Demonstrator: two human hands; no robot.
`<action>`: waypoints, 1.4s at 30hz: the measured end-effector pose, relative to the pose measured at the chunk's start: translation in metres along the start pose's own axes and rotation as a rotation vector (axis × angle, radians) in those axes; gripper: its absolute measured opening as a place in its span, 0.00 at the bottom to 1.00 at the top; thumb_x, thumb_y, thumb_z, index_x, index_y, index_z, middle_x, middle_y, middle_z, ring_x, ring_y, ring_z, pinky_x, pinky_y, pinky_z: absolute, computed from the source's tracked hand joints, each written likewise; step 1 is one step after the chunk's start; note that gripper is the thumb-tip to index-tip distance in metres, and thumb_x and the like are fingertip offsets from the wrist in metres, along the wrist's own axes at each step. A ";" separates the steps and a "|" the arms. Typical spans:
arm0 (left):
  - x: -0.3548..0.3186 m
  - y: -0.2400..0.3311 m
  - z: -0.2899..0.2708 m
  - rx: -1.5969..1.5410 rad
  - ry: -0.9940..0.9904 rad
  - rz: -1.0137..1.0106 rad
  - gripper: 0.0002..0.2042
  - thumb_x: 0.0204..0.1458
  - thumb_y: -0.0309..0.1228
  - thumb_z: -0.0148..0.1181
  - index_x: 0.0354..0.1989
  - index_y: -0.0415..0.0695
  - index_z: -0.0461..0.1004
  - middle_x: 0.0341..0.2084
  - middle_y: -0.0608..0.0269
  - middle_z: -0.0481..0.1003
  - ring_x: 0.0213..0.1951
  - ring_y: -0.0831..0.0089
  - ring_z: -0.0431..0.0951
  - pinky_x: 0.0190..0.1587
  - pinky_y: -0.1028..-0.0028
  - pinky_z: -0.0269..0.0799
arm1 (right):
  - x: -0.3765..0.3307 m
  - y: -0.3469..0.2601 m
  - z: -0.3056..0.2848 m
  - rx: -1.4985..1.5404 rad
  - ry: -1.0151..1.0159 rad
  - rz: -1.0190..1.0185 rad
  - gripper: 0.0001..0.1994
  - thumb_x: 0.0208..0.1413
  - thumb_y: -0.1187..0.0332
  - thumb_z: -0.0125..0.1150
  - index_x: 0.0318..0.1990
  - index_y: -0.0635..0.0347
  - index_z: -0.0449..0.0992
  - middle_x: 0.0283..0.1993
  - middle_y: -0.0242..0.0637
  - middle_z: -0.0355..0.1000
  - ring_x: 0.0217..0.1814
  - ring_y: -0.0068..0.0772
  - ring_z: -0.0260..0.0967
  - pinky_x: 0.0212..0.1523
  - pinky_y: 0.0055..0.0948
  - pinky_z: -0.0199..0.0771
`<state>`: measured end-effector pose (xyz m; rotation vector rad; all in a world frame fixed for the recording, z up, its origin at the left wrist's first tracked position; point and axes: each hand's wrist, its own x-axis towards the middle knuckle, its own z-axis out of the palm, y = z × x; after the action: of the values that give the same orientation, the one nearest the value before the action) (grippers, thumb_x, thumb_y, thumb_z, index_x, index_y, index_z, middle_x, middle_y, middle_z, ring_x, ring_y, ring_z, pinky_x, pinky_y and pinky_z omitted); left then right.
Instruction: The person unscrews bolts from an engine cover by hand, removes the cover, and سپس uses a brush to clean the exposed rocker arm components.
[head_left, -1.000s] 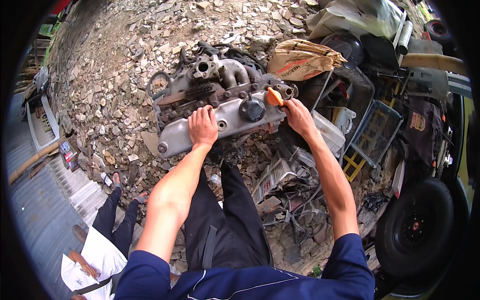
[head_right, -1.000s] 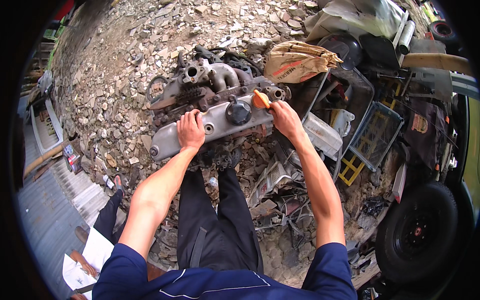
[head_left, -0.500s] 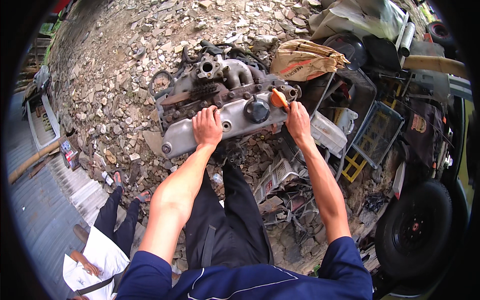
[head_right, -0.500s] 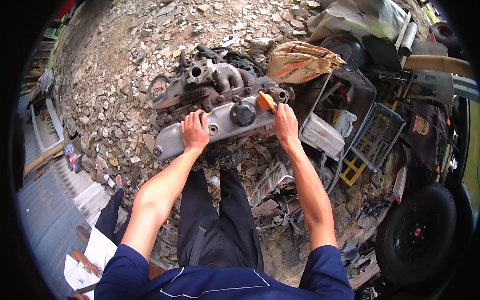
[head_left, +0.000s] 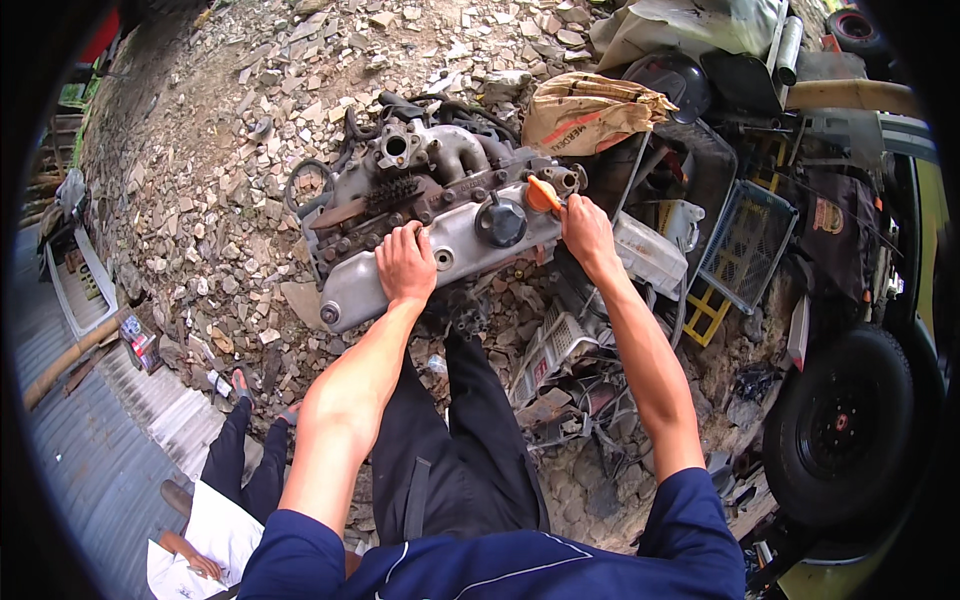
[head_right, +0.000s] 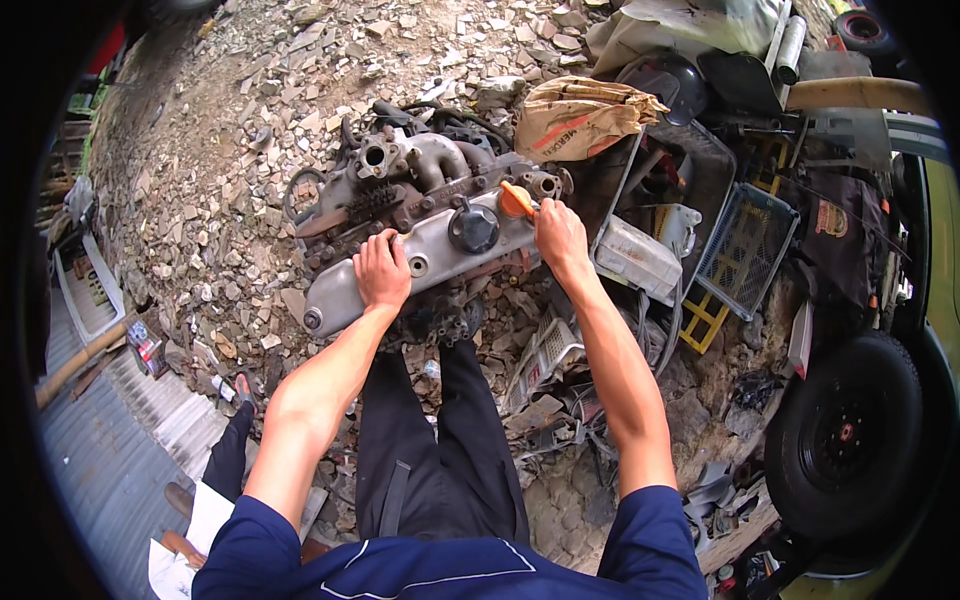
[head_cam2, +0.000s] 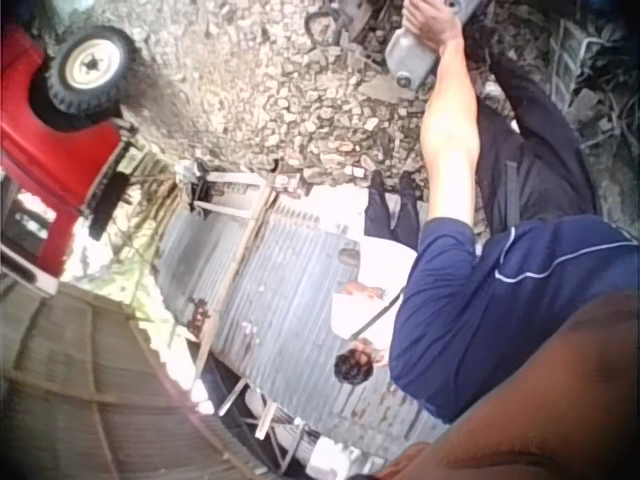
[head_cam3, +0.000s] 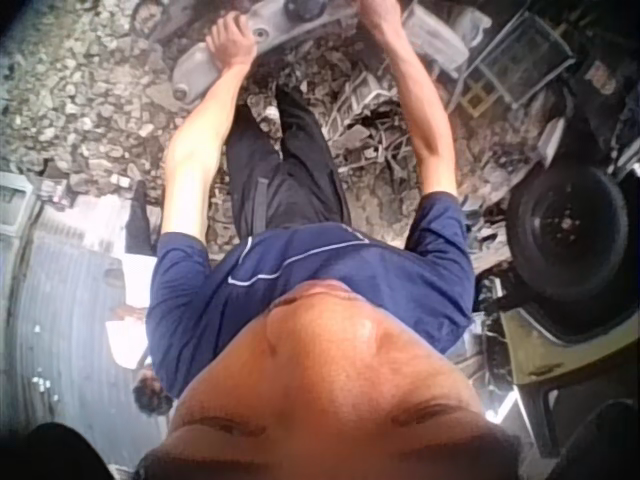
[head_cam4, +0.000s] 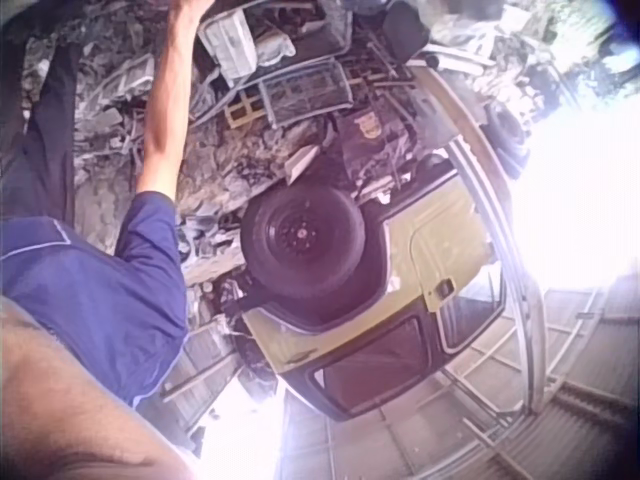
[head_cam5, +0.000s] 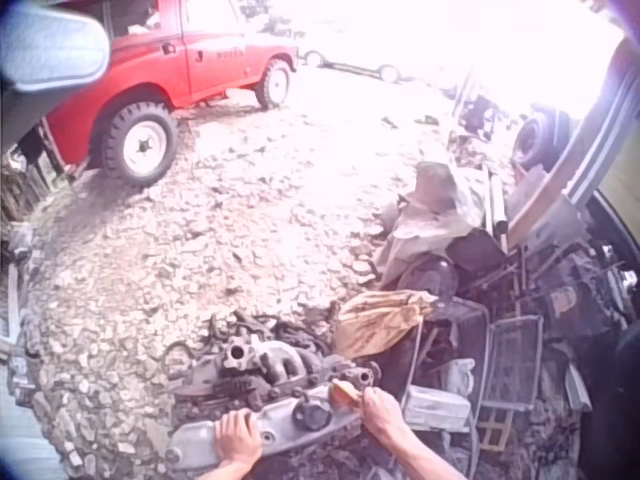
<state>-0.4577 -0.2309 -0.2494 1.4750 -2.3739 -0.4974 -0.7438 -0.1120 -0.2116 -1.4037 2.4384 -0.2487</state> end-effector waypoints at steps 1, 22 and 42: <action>0.000 0.000 0.000 0.000 -0.001 -0.002 0.10 0.63 0.38 0.52 0.46 0.49 0.72 0.37 0.64 0.74 0.44 0.61 0.73 0.46 0.61 0.63 | -0.001 0.001 0.003 0.003 0.024 -0.016 0.09 0.60 0.67 0.58 0.34 0.65 0.69 0.34 0.52 0.71 0.39 0.56 0.72 0.42 0.49 0.72; 0.000 0.002 -0.001 -0.003 -0.028 -0.026 0.09 0.63 0.38 0.53 0.46 0.50 0.73 0.38 0.65 0.74 0.44 0.62 0.73 0.48 0.61 0.64 | -0.003 0.002 -0.003 -0.018 0.014 -0.046 0.11 0.59 0.66 0.62 0.35 0.64 0.69 0.36 0.49 0.70 0.40 0.53 0.74 0.40 0.46 0.76; 0.001 0.000 0.000 0.004 -0.014 -0.031 0.10 0.63 0.39 0.52 0.46 0.50 0.73 0.37 0.64 0.74 0.44 0.61 0.73 0.48 0.60 0.64 | -0.003 -0.005 -0.008 -0.043 -0.026 -0.030 0.08 0.60 0.69 0.58 0.36 0.64 0.69 0.36 0.47 0.70 0.41 0.51 0.73 0.41 0.44 0.75</action>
<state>-0.4582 -0.2314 -0.2498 1.5165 -2.3681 -0.5125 -0.7414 -0.1119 -0.2025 -1.4534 2.4169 -0.1849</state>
